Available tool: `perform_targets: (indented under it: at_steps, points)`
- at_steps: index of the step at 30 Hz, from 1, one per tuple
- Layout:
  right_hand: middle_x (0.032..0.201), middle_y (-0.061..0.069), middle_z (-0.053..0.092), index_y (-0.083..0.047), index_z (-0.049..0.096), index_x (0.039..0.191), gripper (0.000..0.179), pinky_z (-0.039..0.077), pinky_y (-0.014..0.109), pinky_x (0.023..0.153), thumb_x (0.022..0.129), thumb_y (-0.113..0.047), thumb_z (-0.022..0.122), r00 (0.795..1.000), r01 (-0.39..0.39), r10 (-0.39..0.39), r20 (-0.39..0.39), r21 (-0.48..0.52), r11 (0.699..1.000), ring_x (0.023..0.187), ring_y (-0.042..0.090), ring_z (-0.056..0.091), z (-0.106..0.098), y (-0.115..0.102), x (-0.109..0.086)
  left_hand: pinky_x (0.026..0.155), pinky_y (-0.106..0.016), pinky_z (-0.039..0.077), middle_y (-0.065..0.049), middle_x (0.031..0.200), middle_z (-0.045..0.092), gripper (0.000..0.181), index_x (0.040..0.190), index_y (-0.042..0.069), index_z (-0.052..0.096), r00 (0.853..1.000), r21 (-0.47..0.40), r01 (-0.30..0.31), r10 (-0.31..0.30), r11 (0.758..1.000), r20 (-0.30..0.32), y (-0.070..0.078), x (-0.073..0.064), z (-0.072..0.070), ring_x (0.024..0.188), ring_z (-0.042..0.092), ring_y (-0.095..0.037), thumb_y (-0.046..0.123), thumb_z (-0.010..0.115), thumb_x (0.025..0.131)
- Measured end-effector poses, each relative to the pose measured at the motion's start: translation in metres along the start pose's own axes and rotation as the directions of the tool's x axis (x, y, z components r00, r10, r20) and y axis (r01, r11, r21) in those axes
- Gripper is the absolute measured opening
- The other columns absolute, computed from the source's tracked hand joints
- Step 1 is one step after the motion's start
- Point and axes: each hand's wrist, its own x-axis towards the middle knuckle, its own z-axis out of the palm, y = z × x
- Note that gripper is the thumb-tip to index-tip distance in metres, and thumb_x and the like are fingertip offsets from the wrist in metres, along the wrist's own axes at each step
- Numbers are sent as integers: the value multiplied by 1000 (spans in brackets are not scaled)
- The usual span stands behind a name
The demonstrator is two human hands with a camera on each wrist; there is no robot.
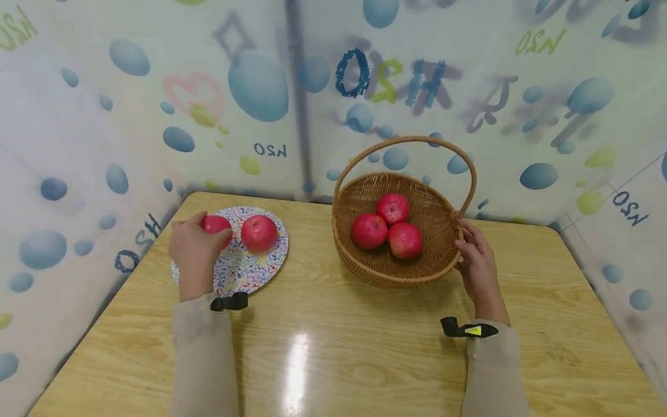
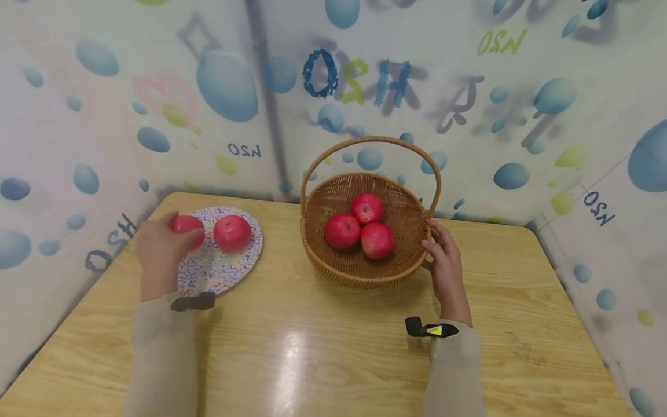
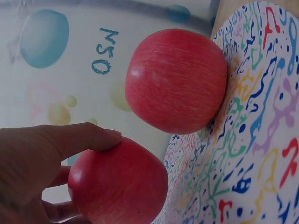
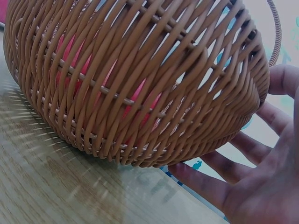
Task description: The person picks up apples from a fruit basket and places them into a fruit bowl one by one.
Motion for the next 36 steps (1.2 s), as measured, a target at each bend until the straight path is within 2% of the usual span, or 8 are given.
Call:
perform_targets:
  at_steps: [8, 12, 16, 19, 22, 26, 32, 36]
  points:
    - [169, 11, 19, -18, 35, 156, 49, 53, 16, 88, 108, -19, 42, 1000, -12, 12, -10, -7, 1000, 152, 38, 26, 1, -2, 0, 105, -64, 39, -31, 143, 47, 76, 153, 7, 42, 1000, 4, 3, -3, 1000, 25, -6, 4, 8, 129, 44, -48, 35, 71, 89]
    - [169, 11, 18, -19, 35, 156, 49, 53, 16, 89, 108, -19, 42, 1000, -13, 13, -9, -5, 1000, 152, 38, 26, 1, -2, 0, 105, -65, 42, -31, 146, 43, 80, 155, 6, 37, 999, -12, 9, -9, 1000, 44, -7, 4, 10, 131, 42, -50, 36, 71, 89]
    - [169, 11, 19, -19, 35, 156, 48, 52, 17, 89, 108, -19, 41, 1000, -14, 14, -6, -1, 1000, 152, 37, 27, 1, -2, 0, 104, -66, 47, -32, 151, 36, 79, 158, 6, 29, 995, -18, 13, -11, 1000, 98, -7, 4, 10, 135, 36, -52, 32, 66, 93]
    - [169, 11, 19, -19, 35, 156, 49, 52, 17, 89, 108, -19, 41, 1000, -12, 12, -4, 2, 1000, 152, 36, 27, 1, -1, 0, 104, -67, 47, -33, 155, 29, 76, 161, 7, 22, 988, -40, 18, -11, 999, 152, -7, 5, 10, 138, 32, -52, 31, 58, 97]
    - [169, 10, 20, -18, 35, 156, 49, 53, 17, 89, 108, -19, 42, 1000, -11, 11, -6, 3, 1000, 151, 36, 28, 1, -1, 1, 108, -68, 42, -33, 159, 24, 68, 162, 8, 17, 981, -82, 31, -15, 996, 192, -7, 7, 10, 142, 30, -53, 32, 42, 104]
    - [168, 11, 21, -19, 36, 156, 48, 54, 17, 88, 108, -19, 42, 1000, -14, 14, -9, 7, 1000, 151, 36, 29, 1, 0, 0, 113, -67, 39, -31, 161, 23, 62, 162, 10, 17, 977, -123, 39, -12, 992, 215, -4, 6, 11, 144, 32, -52, 34, 27, 107]
    - [168, 11, 21, -19, 36, 156, 48, 54, 17, 88, 108, -18, 42, 1000, -13, 13, -10, 6, 1000, 151, 39, 27, 1, -1, 1, 112, -64, 42, -31, 159, 29, 61, 161, 7, 22, 979, -136, 14, 14, 991, 203, -2, 5, 10, 143, 37, -51, 33, 37, 107]
    - [168, 11, 21, -20, 36, 155, 49, 55, 17, 87, 107, -18, 42, 1000, -18, 18, -14, 8, 1000, 151, 40, 28, 1, -1, 1, 112, -62, 43, -32, 158, 30, 69, 161, 4, 21, 979, -127, 48, -22, 991, 200, -2, 5, 8, 142, 37, -50, 40, 41, 106]
